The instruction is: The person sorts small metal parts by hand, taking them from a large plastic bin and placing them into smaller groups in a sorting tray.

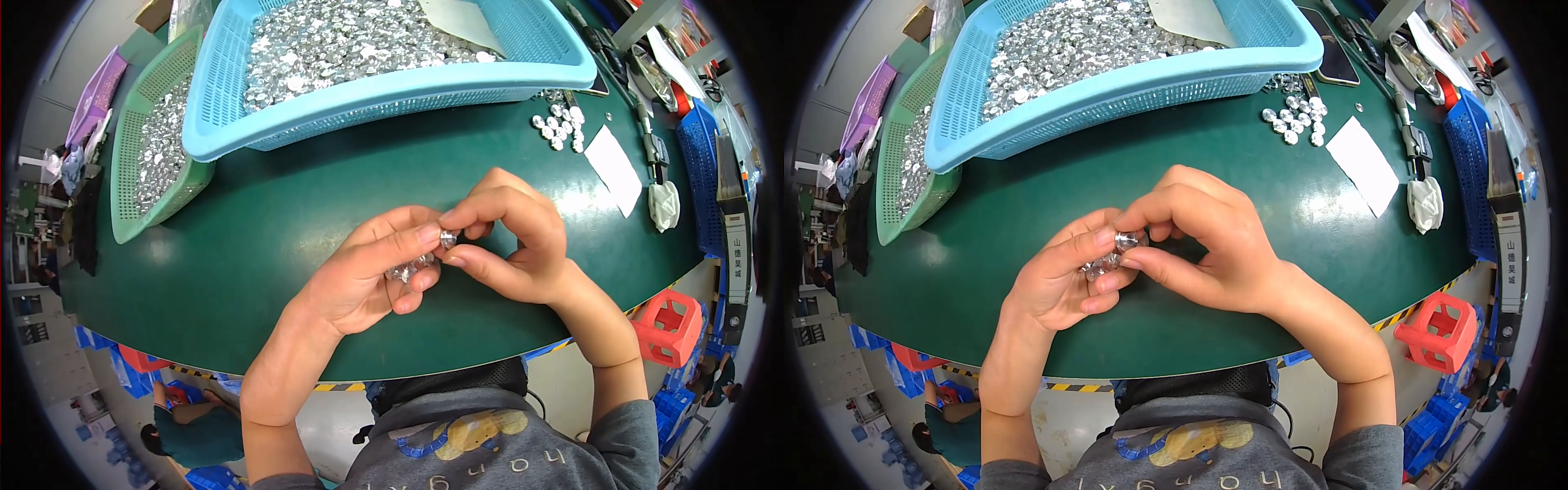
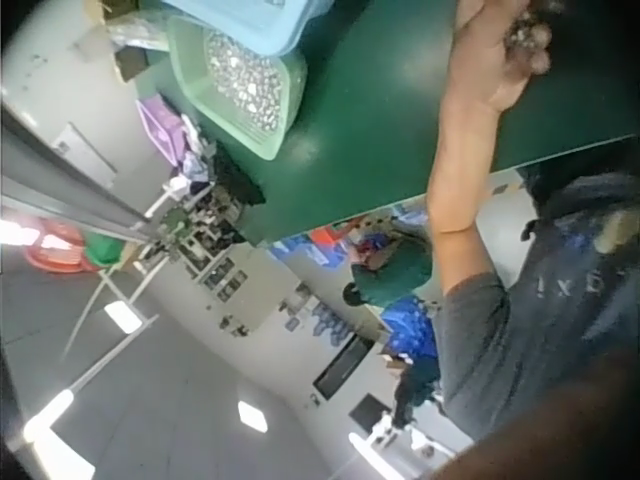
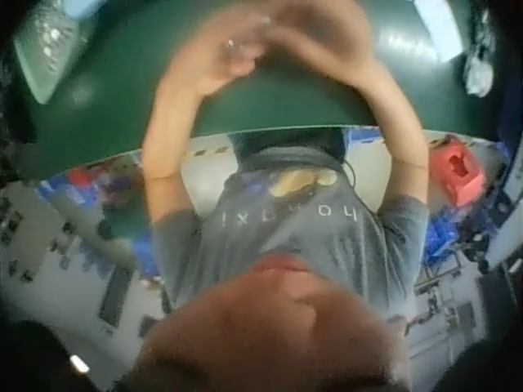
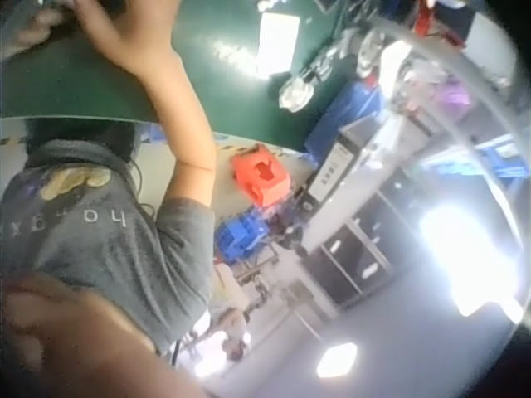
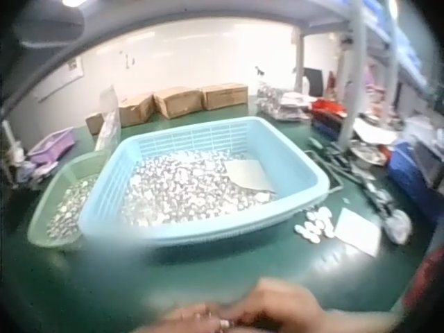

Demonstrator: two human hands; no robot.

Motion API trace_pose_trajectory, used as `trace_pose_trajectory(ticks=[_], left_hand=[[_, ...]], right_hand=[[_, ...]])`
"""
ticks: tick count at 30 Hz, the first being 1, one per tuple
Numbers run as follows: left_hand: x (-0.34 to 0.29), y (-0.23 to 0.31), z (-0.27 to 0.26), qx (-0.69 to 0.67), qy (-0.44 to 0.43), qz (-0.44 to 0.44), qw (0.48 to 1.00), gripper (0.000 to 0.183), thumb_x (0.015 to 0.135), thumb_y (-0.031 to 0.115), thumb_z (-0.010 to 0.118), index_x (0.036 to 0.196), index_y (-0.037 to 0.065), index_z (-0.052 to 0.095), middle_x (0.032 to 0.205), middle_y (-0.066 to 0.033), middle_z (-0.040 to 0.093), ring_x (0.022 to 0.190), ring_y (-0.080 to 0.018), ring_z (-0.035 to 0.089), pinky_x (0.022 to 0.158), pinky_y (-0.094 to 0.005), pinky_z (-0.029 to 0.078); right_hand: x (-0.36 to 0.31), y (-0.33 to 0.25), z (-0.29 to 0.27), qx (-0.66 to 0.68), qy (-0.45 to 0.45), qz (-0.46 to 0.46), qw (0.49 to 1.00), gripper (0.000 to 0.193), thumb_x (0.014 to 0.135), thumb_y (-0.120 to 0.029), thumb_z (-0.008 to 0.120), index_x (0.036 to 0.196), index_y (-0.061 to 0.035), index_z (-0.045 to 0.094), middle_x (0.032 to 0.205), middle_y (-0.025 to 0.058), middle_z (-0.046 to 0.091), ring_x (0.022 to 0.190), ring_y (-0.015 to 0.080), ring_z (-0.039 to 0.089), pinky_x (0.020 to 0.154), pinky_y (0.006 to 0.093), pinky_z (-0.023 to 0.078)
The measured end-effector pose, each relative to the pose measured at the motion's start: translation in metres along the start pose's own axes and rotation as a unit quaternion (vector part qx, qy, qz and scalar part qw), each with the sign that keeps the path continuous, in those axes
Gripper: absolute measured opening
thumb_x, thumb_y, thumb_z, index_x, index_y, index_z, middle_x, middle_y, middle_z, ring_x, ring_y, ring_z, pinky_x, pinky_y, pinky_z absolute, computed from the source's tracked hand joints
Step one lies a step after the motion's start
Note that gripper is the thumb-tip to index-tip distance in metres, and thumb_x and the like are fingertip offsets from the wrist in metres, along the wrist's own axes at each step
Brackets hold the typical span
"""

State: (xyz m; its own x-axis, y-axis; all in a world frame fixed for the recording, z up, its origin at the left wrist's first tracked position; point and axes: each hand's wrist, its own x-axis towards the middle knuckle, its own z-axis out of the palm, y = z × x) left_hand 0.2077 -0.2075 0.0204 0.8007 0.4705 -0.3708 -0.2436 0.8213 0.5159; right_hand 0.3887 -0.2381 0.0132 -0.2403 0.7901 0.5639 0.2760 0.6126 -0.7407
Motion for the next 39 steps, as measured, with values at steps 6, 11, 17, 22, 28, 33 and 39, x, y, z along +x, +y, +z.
trace_pose_trajectory(ticks=[6,11,17,22,28,33,39], left_hand=[[0.0,-0.001,-0.006,-0.005,-0.045,-0.003,0.999,0.02,0.087,0.021,0.054,0.096,0.004,0.051,0.086,-0.0028,0.051,0.062,-0.0051,0.044,0.041,-0.0161,0.036],[-0.001,-0.001,-0.005,-0.008,-0.039,-0.016,0.999,0.019,0.087,0.023,0.056,0.092,0.006,0.05,0.084,-0.0019,0.049,0.061,-0.0045,0.042,0.041,-0.0162,0.034],[-0.001,-0.001,-0.006,-0.009,-0.051,-0.013,0.999,0.019,0.087,0.024,0.056,0.091,0.007,0.049,0.085,-0.0014,0.049,0.061,-0.0041,0.042,0.041,-0.0158,0.033],[-0.002,-0.001,-0.005,-0.027,-0.052,-0.01,0.998,0.02,0.087,0.025,0.056,0.09,0.007,0.049,0.085,-0.0013,0.049,0.06,-0.004,0.043,0.04,-0.0157,0.034],[-0.001,-0.005,-0.002,0.043,0.001,0.043,0.998,0.021,0.086,0.024,0.057,0.09,0.005,0.048,0.079,-0.0025,0.05,0.059,-0.0045,0.045,0.038,-0.0167,0.036],[-0.001,0.014,-0.021,-0.045,0.12,0.152,0.98,0.012,0.081,0.014,0.059,0.087,0.006,0.052,0.082,-0.0057,0.056,0.059,-0.0086,0.052,0.042,-0.0196,0.041],[-0.001,0.024,-0.027,-0.029,0.191,0.206,0.959,0.017,0.081,0.016,0.06,0.094,0.006,0.053,0.085,-0.0036,0.058,0.065,-0.0099,0.056,0.046,-0.0208,0.044]], right_hand=[[0.0,-0.001,0.001,0.002,0.005,-0.008,1.0,0.024,0.066,-0.003,0.071,0.087,-0.0034,0.058,0.072,0.0043,0.053,0.059,0.0133,0.049,0.05,0.0229,0.041],[0.0,0.0,0.0,-0.015,0.009,-0.029,0.999,0.025,0.066,-0.006,0.071,0.087,-0.0037,0.059,0.072,0.0042,0.056,0.059,0.0149,0.051,0.05,0.0242,0.04],[0.0,0.0,0.0,-0.013,0.009,-0.026,1.0,0.024,0.067,-0.007,0.071,0.087,-0.0038,0.059,0.071,0.0041,0.056,0.058,0.0148,0.05,0.049,0.0247,0.04],[-0.001,-0.001,-0.002,-0.022,0.013,-0.023,0.999,0.023,0.067,-0.007,0.071,0.087,-0.0041,0.06,0.071,0.0039,0.056,0.058,0.0149,0.049,0.049,0.0249,0.04],[-0.001,0.003,0.005,-0.048,0.004,-0.016,0.999,0.026,0.065,-0.006,0.071,0.089,-0.0058,0.06,0.069,0.0045,0.053,0.058,0.0178,0.049,0.05,0.0281,0.04],[-0.005,0.009,0.024,-0.124,-0.06,0.068,0.988,0.038,0.066,-0.007,0.066,0.102,-0.0082,0.056,0.072,0.0041,0.05,0.067,0.021,0.053,0.056,0.0331,0.04],[0.0,0.005,0.034,-0.231,-0.172,0.01,0.958,0.032,0.065,-0.011,0.067,0.096,-0.0106,0.058,0.08,0.0035,0.049,0.074,0.0207,0.05,0.063,0.0325,0.038]])
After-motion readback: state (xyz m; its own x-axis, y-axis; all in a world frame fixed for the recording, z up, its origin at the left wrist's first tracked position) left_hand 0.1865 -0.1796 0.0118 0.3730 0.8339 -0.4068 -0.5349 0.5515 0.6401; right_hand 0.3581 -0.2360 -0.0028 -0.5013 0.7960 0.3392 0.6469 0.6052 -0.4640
